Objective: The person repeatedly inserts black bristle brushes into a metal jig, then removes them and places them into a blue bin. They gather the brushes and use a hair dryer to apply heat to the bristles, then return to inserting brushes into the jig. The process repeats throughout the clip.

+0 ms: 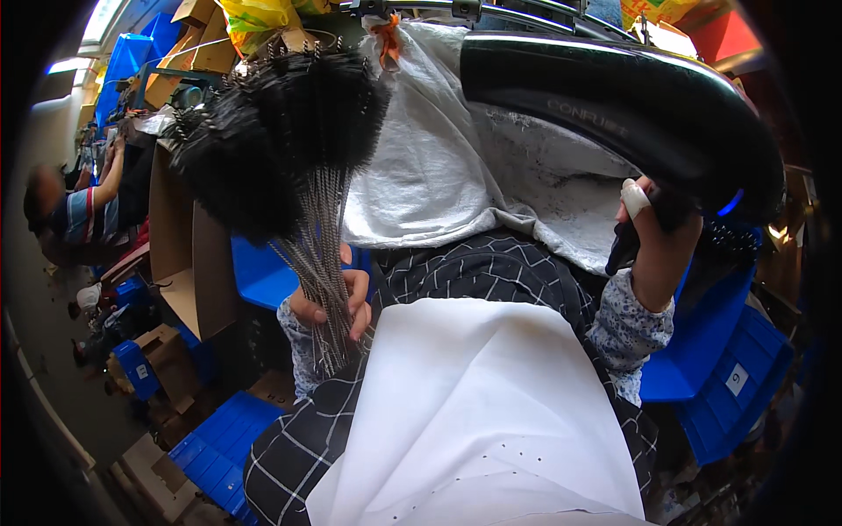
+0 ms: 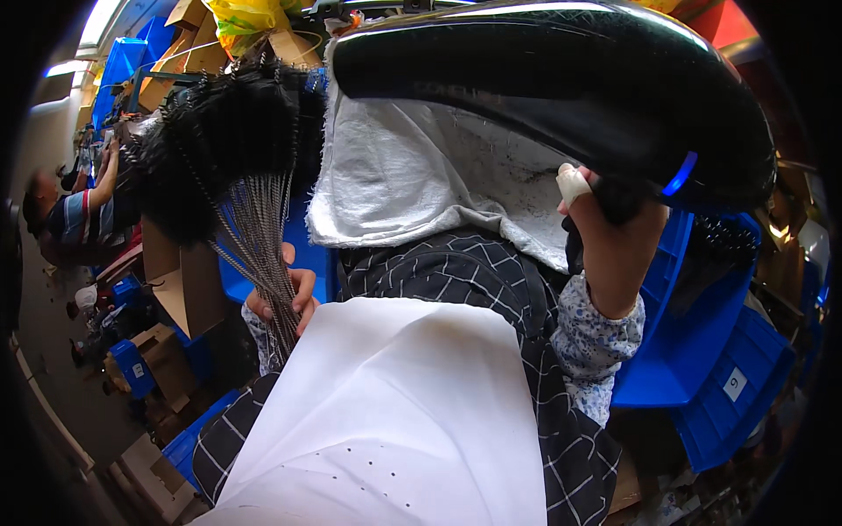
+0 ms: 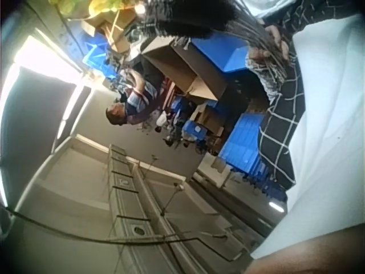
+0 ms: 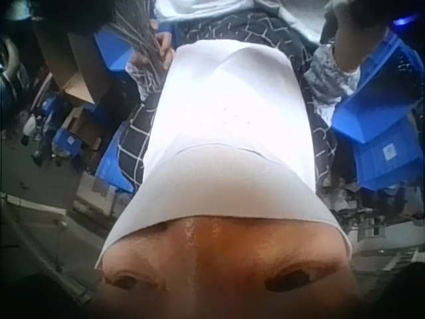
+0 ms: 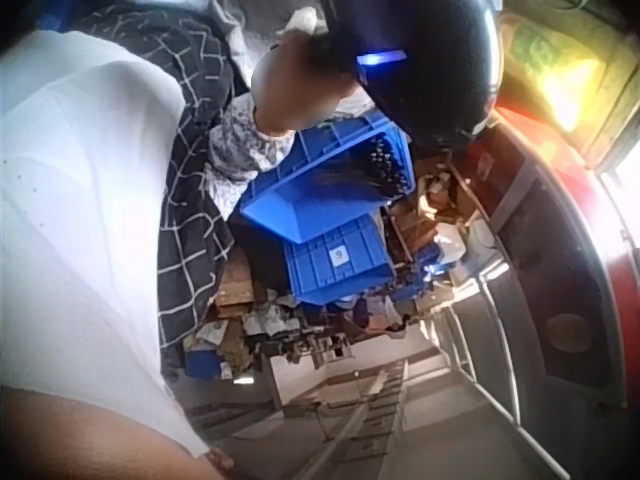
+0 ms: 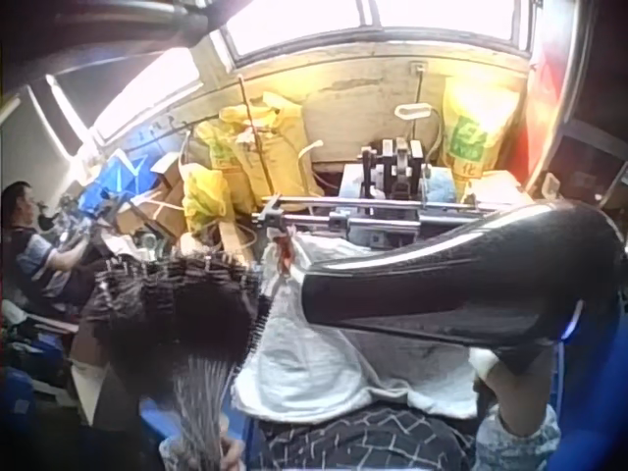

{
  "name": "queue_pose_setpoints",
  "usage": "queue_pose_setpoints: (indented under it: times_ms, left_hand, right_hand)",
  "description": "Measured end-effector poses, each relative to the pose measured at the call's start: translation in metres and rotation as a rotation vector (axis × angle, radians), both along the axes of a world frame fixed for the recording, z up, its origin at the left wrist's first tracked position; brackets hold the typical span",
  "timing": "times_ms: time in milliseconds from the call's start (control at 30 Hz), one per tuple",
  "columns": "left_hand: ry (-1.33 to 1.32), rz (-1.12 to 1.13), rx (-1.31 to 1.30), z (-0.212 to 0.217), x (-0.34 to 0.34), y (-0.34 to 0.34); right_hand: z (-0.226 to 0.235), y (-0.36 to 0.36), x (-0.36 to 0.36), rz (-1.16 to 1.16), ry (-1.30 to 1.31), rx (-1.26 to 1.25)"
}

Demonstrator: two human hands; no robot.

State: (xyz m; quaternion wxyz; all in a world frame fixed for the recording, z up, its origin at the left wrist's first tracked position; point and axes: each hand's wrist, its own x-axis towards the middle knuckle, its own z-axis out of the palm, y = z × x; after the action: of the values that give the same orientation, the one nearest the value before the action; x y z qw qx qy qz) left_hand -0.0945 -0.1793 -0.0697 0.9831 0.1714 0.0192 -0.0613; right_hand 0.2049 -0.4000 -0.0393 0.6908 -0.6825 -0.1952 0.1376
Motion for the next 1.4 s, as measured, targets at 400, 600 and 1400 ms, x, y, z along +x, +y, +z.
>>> queue_pose_setpoints:
  times_ms: [400, 600, 1400]
  left_hand:
    - [0.410, 0.260, 0.365, 0.014, 0.000, -0.005]
    - [0.481, 0.287, 0.618, 0.013, 0.000, -0.001]
    - [0.630, 0.429, 0.948, 0.013, 0.012, -0.007]
  right_hand:
    - [-0.002, -0.008, -0.006, 0.003, 0.046, 0.096]
    - [0.003, -0.009, -0.002, -0.076, -0.050, -0.037]
    - [-0.002, -0.040, -0.010, -0.096, -0.024, -0.199]
